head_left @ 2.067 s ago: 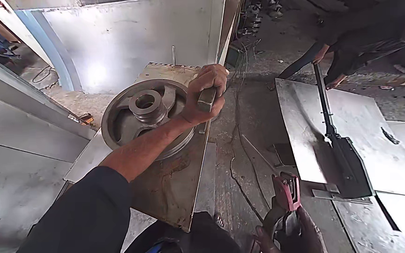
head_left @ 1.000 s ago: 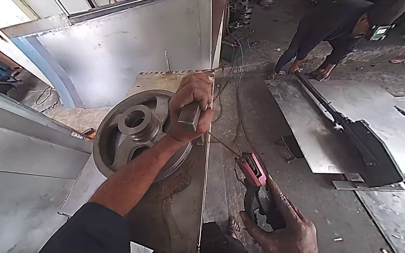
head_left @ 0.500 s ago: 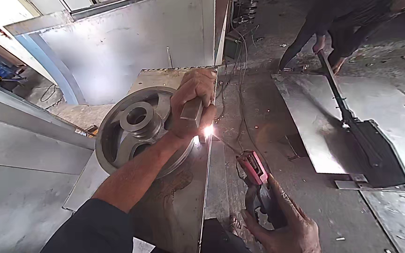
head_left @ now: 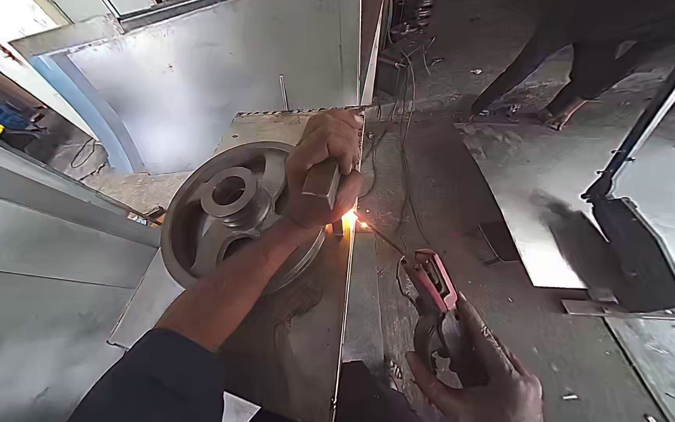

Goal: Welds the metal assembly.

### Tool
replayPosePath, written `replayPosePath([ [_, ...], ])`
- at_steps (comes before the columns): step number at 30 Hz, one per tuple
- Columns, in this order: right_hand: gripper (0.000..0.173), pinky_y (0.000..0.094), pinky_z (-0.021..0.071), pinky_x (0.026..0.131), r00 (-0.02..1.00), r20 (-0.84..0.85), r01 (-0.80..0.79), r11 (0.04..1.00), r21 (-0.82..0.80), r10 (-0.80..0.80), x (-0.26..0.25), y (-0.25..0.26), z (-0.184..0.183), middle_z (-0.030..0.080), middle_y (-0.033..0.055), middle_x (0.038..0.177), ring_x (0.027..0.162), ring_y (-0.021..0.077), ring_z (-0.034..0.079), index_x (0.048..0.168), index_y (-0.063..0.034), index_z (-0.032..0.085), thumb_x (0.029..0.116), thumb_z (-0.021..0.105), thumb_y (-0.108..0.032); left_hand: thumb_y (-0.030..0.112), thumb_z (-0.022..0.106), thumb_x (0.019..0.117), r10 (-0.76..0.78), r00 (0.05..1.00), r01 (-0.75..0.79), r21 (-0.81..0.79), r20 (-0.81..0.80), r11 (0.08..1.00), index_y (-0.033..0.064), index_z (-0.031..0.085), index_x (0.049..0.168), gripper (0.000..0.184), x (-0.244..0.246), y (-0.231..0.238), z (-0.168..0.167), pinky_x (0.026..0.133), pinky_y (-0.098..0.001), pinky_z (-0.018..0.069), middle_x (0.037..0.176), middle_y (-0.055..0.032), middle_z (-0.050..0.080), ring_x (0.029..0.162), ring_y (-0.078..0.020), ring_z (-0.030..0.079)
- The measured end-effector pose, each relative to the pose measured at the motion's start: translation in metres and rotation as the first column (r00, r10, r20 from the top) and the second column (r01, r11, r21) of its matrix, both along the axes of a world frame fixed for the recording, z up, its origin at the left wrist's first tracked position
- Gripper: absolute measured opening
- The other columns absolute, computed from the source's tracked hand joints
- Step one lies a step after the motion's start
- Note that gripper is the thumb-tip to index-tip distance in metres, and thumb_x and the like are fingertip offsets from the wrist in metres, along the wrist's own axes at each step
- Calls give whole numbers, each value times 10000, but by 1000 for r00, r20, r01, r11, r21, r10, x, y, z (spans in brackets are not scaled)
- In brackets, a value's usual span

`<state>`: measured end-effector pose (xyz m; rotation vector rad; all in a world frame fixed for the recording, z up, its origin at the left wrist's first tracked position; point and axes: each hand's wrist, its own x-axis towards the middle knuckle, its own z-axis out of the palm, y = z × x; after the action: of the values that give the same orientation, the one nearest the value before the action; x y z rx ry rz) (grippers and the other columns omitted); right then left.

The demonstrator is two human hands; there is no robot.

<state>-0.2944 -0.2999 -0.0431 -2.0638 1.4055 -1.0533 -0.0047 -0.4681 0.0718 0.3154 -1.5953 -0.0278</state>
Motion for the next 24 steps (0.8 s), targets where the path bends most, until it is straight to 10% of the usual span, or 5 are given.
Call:
replayPosePath([
  [24,1018,353,591,792,999,-27,-18,997,72,20,-6,18,1,710,235,1161,884,187,706,1437,64,534,678,865,-529,40,635,825,8,1000,-8,-19,23,1000,95,551,773,113,2,0,2,993,-422,511,815,-67,628,970,-230,655],
])
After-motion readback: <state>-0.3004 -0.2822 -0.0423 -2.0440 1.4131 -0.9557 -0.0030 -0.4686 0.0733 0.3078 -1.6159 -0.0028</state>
